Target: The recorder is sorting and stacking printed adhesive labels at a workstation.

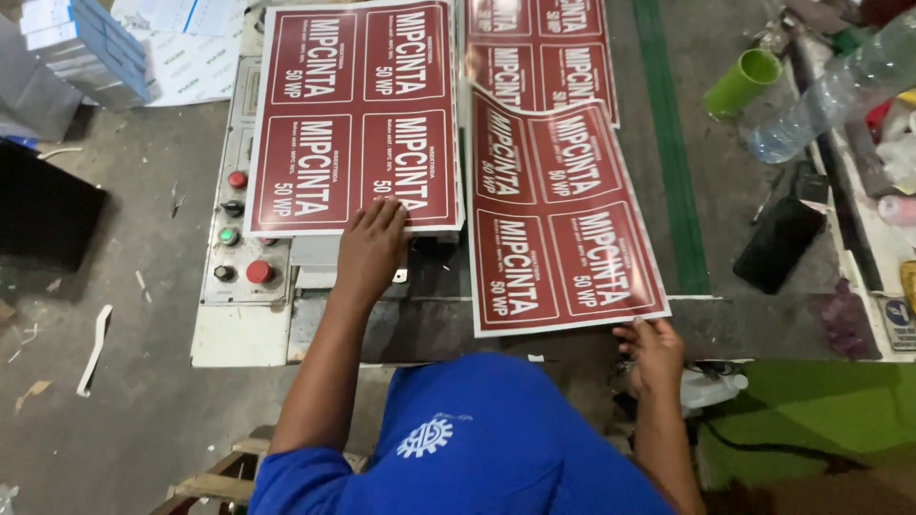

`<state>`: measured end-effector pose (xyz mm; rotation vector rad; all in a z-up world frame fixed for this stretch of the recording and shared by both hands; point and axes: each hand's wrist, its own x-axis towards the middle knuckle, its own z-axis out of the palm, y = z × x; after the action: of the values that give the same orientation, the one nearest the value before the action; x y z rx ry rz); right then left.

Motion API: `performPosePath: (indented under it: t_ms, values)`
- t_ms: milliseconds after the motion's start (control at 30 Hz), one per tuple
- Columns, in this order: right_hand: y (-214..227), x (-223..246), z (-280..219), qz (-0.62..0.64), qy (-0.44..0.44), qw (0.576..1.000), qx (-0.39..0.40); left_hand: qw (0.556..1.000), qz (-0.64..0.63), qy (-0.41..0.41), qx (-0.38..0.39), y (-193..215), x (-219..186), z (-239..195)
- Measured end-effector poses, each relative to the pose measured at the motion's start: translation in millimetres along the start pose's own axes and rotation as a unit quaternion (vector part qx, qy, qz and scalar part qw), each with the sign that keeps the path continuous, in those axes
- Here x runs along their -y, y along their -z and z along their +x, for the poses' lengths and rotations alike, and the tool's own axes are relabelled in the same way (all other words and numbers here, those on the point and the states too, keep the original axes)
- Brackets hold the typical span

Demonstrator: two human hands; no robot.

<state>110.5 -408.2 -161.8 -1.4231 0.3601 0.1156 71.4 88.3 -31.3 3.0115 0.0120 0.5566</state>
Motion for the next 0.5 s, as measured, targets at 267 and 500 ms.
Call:
performPosePath:
  t_ms: [267, 500]
  values:
    - [-1, 3, 22, -0.014, -0.017, 1.0, -0.019, 0.994, -0.014, -0.071, -0.08, 11, 9, 15]
    - [-36, 24, 42, -0.02, -0.056, 0.998, 0.024, 0.989, -0.125, 0.0, -0.085, 57, 4, 28]
